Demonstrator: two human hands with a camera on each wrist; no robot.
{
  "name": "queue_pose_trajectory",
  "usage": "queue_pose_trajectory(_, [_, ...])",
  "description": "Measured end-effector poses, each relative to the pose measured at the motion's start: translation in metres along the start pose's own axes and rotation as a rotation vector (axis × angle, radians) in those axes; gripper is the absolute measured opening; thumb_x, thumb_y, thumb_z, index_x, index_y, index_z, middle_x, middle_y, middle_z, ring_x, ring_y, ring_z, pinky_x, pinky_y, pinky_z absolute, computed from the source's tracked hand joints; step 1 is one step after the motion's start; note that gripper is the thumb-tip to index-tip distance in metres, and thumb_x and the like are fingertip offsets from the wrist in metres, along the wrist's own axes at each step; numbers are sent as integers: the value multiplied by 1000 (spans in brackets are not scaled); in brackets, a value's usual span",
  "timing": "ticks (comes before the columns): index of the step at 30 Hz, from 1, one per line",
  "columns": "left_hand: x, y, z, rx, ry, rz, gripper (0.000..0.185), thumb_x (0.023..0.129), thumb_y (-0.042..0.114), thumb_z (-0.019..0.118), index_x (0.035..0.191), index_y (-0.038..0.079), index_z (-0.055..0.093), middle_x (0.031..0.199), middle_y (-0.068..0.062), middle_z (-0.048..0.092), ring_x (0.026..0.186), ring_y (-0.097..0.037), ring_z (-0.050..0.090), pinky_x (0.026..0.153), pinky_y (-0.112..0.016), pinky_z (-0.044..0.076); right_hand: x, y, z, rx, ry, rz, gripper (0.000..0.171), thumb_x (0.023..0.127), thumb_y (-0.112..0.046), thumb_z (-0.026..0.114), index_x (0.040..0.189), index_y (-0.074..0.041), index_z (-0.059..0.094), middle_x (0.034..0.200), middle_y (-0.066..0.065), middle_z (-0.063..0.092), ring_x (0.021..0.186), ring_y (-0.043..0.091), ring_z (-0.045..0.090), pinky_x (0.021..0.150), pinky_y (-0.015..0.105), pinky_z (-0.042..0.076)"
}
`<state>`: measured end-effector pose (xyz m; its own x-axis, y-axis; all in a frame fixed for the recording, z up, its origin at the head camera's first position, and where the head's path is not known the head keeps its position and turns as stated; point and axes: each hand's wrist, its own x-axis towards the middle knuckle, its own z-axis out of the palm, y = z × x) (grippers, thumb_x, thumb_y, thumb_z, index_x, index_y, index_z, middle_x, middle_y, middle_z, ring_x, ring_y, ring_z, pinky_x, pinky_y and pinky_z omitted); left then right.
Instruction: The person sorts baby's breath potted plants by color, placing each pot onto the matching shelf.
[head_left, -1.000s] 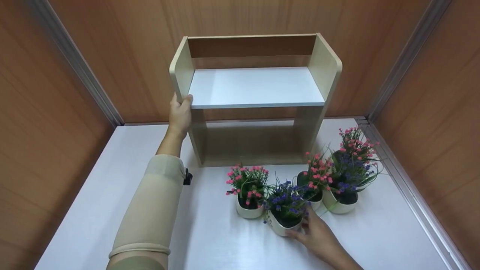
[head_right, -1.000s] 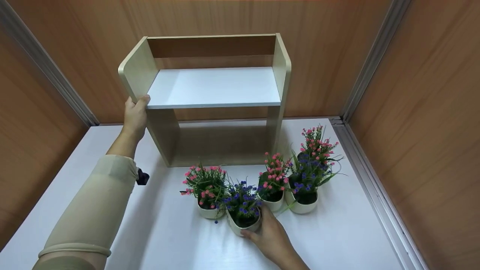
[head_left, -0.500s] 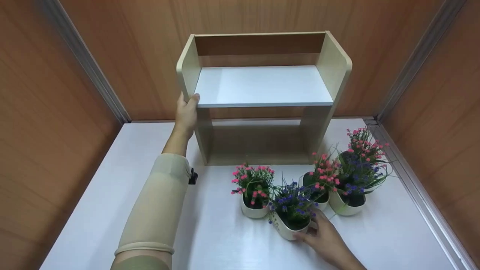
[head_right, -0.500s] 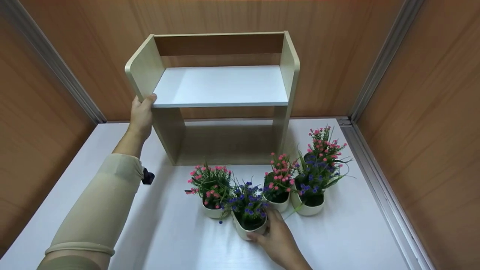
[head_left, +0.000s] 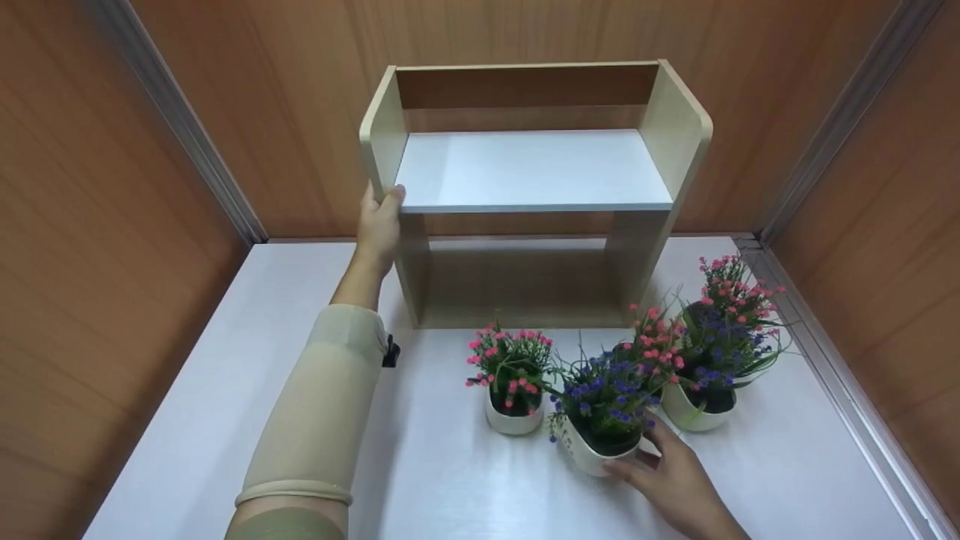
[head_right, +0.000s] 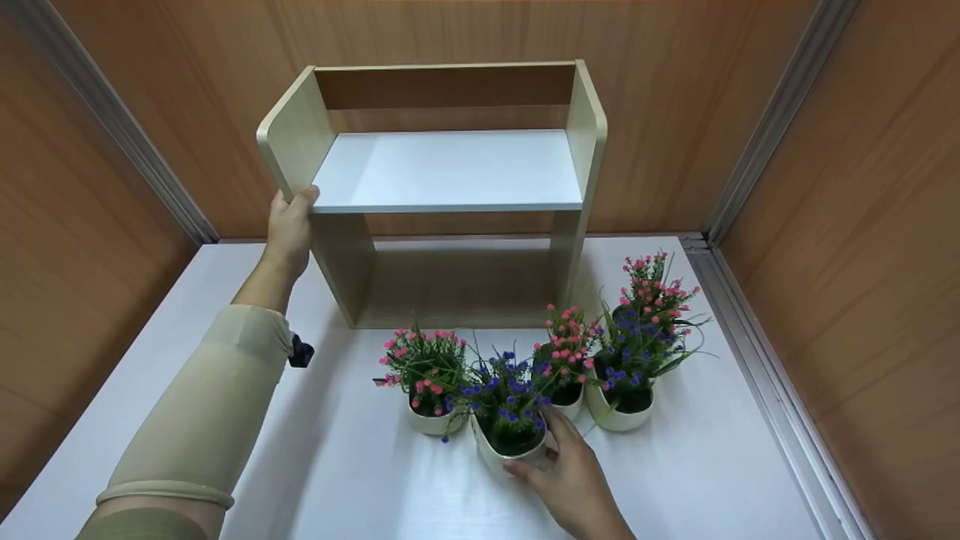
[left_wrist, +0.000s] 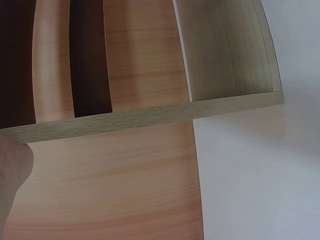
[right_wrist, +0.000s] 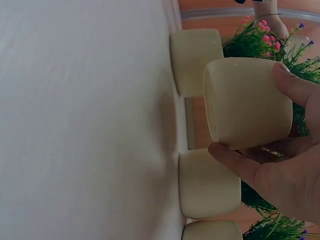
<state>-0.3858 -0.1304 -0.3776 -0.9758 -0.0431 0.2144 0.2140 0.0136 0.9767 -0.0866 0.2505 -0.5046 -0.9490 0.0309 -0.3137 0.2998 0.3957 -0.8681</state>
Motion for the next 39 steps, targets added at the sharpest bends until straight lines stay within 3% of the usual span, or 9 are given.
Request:
queue_pose_trajectory(3, [0,-1,-1,2,3,15,67,113,28,46,174,17,20,181,-7,25,173,-25,11,143,-46,6,-5,-9,-5,8,16,23,108,85,-36,93,170,-8,32,176,28,30,152,52,49,107,40,62])
queue_pose_trajectory(7, [0,-2,-2,-10,6,17,67,113,28,46,174,18,20,181,-7,24,173,-25,10,143,-45,6,-10,-23,-13,-16,29,29,110,86,-42,92,171,-12,30,178,22,28,157,53,41,112,44,60])
queue_pose_trajectory(19, [3,-6,-1,-15,-5,-4,70,114,30,45,175,16,14,183,-7,20,173,-25,8,143,-44,6,-21,-55,-35,-67,122,-46,103,90,-49,87,170,-15,30,177,14,33,165,38,33,123,45,49])
queue_pose_trajectory(22, [5,-6,0,-20,2,-19,72,114,30,45,175,14,11,183,-8,19,173,-26,8,143,-42,7,-21,-62,-41,-62,147,-64,98,92,-45,86,169,-16,32,175,15,37,162,38,39,122,44,49])
queue_pose_trajectory(27, [6,-7,3,-32,5,7,64,114,28,45,173,15,23,178,-9,32,171,-26,19,142,-44,11,-18,-73,-52,-104,191,-95,94,95,-44,83,168,-13,32,169,19,45,154,40,51,124,47,46])
queue_pose_trajectory(31, [6,-5,5,-31,7,1,66,114,28,46,173,16,22,179,-8,31,172,-26,17,143,-44,10,-15,-81,-60,-127,223,-149,90,97,-44,81,166,-10,34,166,21,49,151,43,54,123,50,47])
queue_pose_trajectory(33, [6,-5,7,-38,2,1,65,114,28,46,174,17,21,179,-7,29,172,-25,15,143,-44,9,-11,-84,-65,-134,242,-191,86,99,-42,81,165,-9,36,164,22,51,148,44,57,121,42,51])
queue_pose_trajectory(35, [6,-5,8,-42,-3,5,65,114,27,46,174,18,21,180,-6,29,172,-25,14,143,-44,8,-7,-89,-70,-118,247,-243,85,99,-38,81,165,-9,36,165,22,50,150,45,55,116,25,54])
queue_pose_trajectory(39, [6,-5,8,-51,-6,18,65,114,26,46,174,18,21,180,-5,29,172,-23,15,143,-43,9,6,-98,-78,-83,241,-343,84,100,-31,81,166,-8,35,166,22,48,150,46,54,102,1,47])
